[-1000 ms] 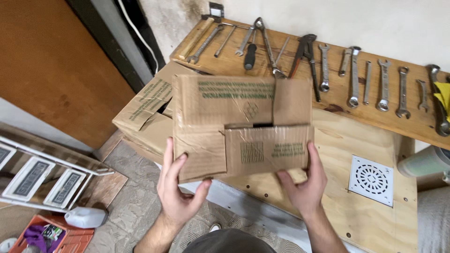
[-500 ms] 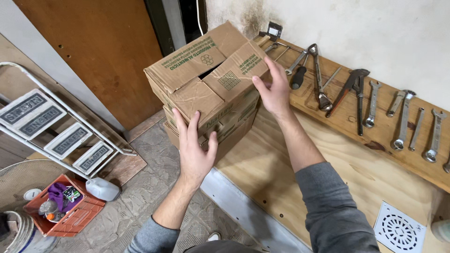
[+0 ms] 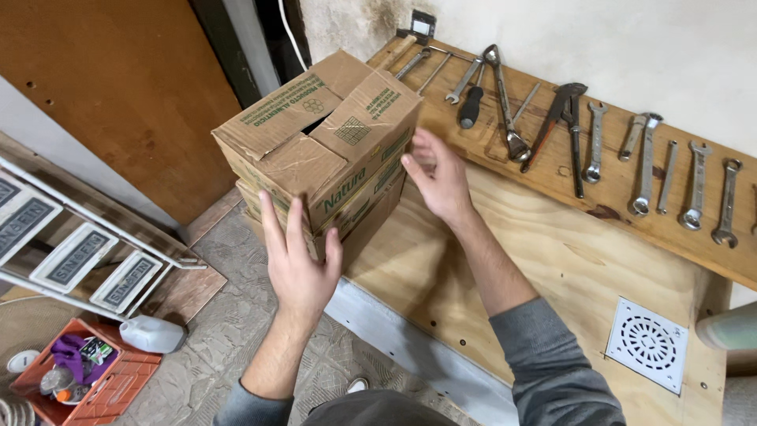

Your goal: The person assembles several cardboard boxes on a wooden workbench. They unfold flat-packed boxes, fold the side flaps, and secure the top flaps with black tape. The person handles multiple boxes sequentially, stacking completed ones to the side.

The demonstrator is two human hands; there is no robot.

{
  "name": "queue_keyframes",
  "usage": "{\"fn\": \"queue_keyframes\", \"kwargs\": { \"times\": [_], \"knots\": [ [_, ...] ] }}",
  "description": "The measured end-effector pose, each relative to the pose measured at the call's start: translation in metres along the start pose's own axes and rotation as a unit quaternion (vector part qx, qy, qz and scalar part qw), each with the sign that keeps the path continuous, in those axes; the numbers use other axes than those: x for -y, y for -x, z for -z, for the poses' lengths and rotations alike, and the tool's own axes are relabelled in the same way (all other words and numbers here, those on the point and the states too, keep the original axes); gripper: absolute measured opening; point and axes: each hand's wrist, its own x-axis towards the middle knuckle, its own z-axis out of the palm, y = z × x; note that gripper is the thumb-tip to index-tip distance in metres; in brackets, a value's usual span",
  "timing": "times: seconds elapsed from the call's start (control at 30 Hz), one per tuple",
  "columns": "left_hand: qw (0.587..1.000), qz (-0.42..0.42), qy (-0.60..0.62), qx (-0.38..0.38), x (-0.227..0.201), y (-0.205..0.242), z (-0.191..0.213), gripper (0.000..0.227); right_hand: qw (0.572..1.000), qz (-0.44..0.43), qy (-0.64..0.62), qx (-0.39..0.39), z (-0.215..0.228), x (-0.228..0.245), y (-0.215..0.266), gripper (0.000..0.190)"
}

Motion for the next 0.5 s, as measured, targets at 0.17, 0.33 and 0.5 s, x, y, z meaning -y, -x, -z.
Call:
{"fn": "queue_keyframes", "kwargs": {
  "times": [0.17, 0.33, 0.5],
  "knots": [
    [0.969, -0.172, 0.169, -0.044, -0.049, 0.013, 0.009, 0.041, 0.987, 0.002, -0.156, -0.033, 0.011, -0.011, 0.074, 0.042],
    [0.881, -0.088, 0.427, 0.184, -0.054, 0.06, -0.051, 0.034, 0.94, -0.105, -0.314, -0.083, 0.018, -0.042, 0.165, 0.031],
    [0.763, 0.099, 0.505, 0.391, -0.058, 0.099, -0.1, 0.034, 0.893, -0.242, -0.333, -0.183, 0.033, -0.085, 0.271, 0.038]
  ]
}}
